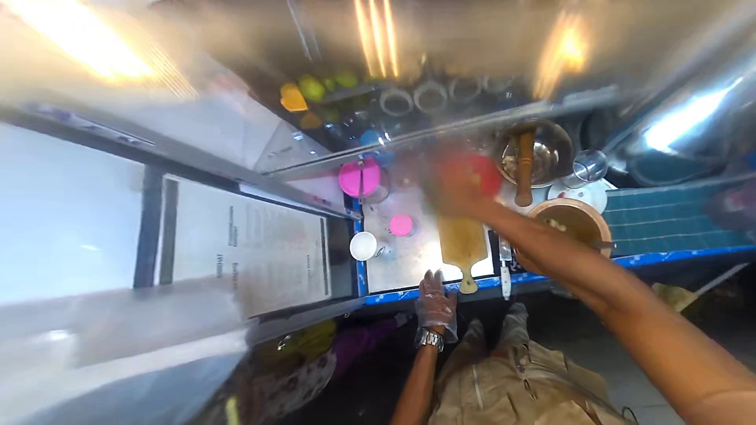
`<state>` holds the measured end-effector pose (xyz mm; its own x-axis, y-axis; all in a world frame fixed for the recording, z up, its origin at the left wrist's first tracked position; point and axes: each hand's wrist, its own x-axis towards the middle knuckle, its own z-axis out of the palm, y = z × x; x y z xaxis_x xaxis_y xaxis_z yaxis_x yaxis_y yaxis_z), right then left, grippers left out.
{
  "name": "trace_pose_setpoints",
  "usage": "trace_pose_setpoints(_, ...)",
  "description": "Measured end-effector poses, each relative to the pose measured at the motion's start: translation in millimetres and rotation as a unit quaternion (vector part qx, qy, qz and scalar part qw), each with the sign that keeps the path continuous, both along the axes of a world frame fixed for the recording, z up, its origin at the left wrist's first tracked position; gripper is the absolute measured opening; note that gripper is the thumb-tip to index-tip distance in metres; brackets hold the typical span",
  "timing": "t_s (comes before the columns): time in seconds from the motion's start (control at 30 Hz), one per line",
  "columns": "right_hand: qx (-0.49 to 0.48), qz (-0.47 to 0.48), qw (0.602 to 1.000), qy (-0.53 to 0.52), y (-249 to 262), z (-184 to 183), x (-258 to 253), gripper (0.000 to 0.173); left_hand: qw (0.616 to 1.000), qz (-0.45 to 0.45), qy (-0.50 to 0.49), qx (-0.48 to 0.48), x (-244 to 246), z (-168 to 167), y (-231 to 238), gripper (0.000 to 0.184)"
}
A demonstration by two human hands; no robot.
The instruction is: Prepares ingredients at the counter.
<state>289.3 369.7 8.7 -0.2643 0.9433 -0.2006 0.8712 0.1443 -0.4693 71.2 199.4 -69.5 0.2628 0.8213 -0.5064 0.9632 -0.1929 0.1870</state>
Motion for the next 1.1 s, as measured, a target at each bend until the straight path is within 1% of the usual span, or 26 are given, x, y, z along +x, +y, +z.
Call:
trace_pose_setpoints(0.07, -0.018, 0.009, 0.999, 0.038, 6, -27, -54, 0.051, 0.999, -0.035, 0.021, 0.001, -11, -5, -6, 0.073)
trace_pose_setpoints(0.13, -0.048, 0.011, 0.997, 0.054, 12, -50, -99, 0.067, 0.998, -0.052, 0.030, -0.012, -15, -3, -5, 0.073)
trace_pose_setpoints(0.17, -0.057, 0.005, 0.997, 0.054, 14, -62, -117, 0.070, 0.998, -0.055, 0.031, -0.020, -16, -1, -4, 0.073)
trace_pose_setpoints(0.23, -0.052, -0.024, 0.997, 0.054, 14, -82, -139, 0.069, 0.998, -0.056, 0.028, -0.030, -16, 0, 0, 0.073)
trace_pose_setpoints(0.3, -0.042, -0.046, 0.997, 0.045, 10, -88, -146, 0.062, 0.999, -0.035, -0.003, -0.029, -20, 0, 0, 0.074)
trace_pose_setpoints(0.33, -0.042, -0.055, 0.997, 0.046, 5, -87, -145, 0.055, 0.999, 0.004, -0.047, -0.026, -23, 0, 0, 0.074)
trace_pose_setpoints(0.37, -0.043, -0.067, 0.995, 0.058, -4, -84, -142, 0.050, 0.991, 0.077, -0.111, -0.011, -27, -1, 0, 0.074)
trace_pose_setpoints(0.4, -0.046, -0.084, 0.992, 0.080, -17, -77, -138, 0.048, 0.971, 0.168, -0.170, 0.006, -32, 1, 2, 0.077)
trace_pose_setpoints(0.43, -0.048, -0.095, 0.989, 0.099, -32, -69, -133, 0.047, 0.942, 0.253, -0.216, 0.035, -36, 3, 7, 0.082)
trace_pose_setpoints(0.47, -0.053, -0.095, 0.988, 0.113, -48, -59, -128, 0.047, 0.914, 0.311, -0.252, 0.068, -39, 6, 14, 0.091)
trace_pose_setpoints(0.5, -0.059, -0.086, 0.987, 0.122, -64, -51, -123, 0.048, 0.893, 0.338, -0.281, 0.095, -40, 9, 21, 0.099)
trace_pose_setpoints(0.53, -0.067, -0.072, 0.987, 0.130, -81, -43, -121, 0.048, 0.883, 0.339, -0.305, 0.107, -40, 12, 26, 0.103)
trace_pose_setpoints(0.57, -0.068, -0.058, 0.986, 0.138, -98, -37, -120, 0.049, 0.885, 0.317, -0.323, 0.109, -38, 13, 29, 0.099)
trace_pose_setpoints(0.63, -0.049, -0.045, 0.986, 0.150, -127, -27, -121, 0.049, 0.896, 0.251, -0.344, 0.126, -30, 19, 30, 0.071)
trace_pose_setpoints(0.67, -0.020, -0.049, 0.988, 0.147, -139, -26, -122, 0.048, 0.892, 0.236, -0.362, 0.136, -24, 22, 29, 0.059)
trace_pose_setpoints(0.7, 0.013, -0.057, 0.988, 0.140, -147, -26, -121, 0.048, 0.880, 0.239, -0.388, 0.132, -17, 26, 26, 0.051)
trace_pose_setpoints(0.77, 0.073, -0.068, 0.987, 0.124, -159, -27, -117, 0.048, 0.848, 0.251, -0.452, 0.112, -5, 31, 20, 0.047)
trace_pose_setpoints(0.83, 0.113, -0.061, 0.985, 0.118, -166, -22, -108, 0.048, 0.831, 0.252, -0.485, 0.108, 4, 32, 15, 0.048)
trace_pose_setpoints(0.9, 0.126, -0.059, 0.980, 0.141, -170, -8, -98, 0.046, 0.829, 0.246, -0.488, 0.117, 8, 39, 11, 0.054)
trace_pose_setpoints(0.97, 0.144, -0.114, 0.961, 0.208, -169, 10, -83, 0.036, 0.818, 0.250, -0.507, 0.111, 10, 47, 7, 0.078)
trace_pose_setpoints(1.0, 0.165, -0.151, 0.947, 0.229, -165, 17, -75, 0.032, 0.801, 0.250, -0.532, 0.109, 10, 49, 4, 0.087)
trace_pose_setpoints(1.03, 0.196, -0.178, 0.936, 0.234, -162, 24, -67, 0.029, 0.783, 0.240, -0.564, 0.107, 9, 49, 3, 0.092)
trace_pose_setpoints(1.07, 0.217, -0.191, 0.928, 0.235, -160, 30, -61, 0.027, 0.764, 0.220, -0.598, 0.103, 7, 48, 2, 0.093)
trace_pose_setpoints(1.1, 0.218, -0.190, 0.925, 0.247, -160, 35, -57, 0.027, 0.752, 0.192, -0.623, 0.098, 6, 49, 0, 0.095)
